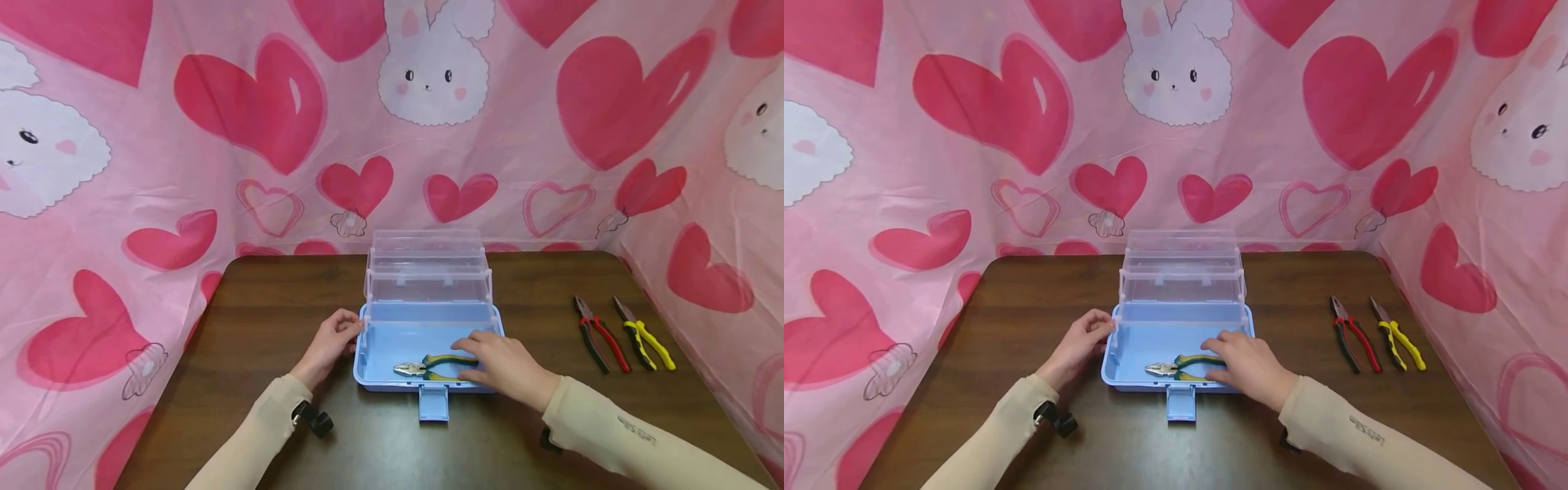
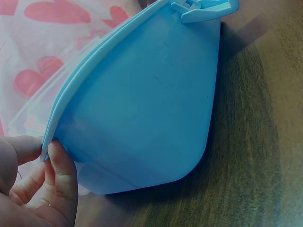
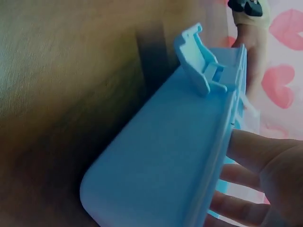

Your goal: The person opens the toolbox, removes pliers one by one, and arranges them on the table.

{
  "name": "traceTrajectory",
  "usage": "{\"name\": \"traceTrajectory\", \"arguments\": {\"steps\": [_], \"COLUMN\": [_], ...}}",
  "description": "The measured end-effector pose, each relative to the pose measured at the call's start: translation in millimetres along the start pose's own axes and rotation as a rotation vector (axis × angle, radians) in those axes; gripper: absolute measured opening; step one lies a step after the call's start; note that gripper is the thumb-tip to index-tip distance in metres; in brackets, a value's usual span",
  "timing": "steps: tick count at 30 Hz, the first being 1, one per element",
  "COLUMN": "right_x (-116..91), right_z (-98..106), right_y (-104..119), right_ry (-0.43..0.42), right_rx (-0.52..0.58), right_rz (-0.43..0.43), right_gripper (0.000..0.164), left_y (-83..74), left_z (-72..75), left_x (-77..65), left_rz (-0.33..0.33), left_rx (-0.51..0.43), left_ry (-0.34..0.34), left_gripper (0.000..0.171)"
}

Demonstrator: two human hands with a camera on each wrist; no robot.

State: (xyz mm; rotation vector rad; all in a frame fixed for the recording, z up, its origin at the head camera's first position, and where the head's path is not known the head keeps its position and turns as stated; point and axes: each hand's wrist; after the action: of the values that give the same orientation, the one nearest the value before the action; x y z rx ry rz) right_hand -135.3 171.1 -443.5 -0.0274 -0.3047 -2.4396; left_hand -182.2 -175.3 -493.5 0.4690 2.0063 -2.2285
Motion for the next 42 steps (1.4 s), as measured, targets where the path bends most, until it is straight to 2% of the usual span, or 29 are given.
{"name": "traceTrajectory", "arguments": {"steps": [9, 16, 30, 42], "right_x": [15, 25, 37, 47], "right_z": [-8, -16, -22, -24], "right_y": [-10, -13, -11, -10], "right_ry": [0.157, 0.250, 0.322, 0.300], "right_rx": [0.057, 0.026, -0.028, -0.022], "right_rz": [0.064, 0.081, 0.115, 0.106], "right_gripper": [0.052, 0.058, 0.052, 0.049], "left_y": [1.3, 2.5, -0.2, -3.7], "left_z": [-0.4, -1.3, -0.3, 4.3], "left_x": [1.0, 1.2, 2.0, 5.4], "left_rz": [-0.005, -0.009, -0.005, 0.008], "left_rx": [0.012, 0.010, 0.011, 0.014], "left_ry": [-0.003, -0.008, -0.006, 0.005], "left_gripper": [0.027, 0.025, 0.022, 0.025]}}
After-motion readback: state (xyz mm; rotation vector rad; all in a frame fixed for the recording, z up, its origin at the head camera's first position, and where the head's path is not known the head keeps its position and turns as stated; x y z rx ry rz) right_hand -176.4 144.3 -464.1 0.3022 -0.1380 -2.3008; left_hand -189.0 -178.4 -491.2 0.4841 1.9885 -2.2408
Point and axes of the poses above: each hand's wrist, its own x-axis towards the middle knuckle, its own z-axis out of the back of the hand, y = z × x, and after that the axes turned 3 degrees about y, right-handed
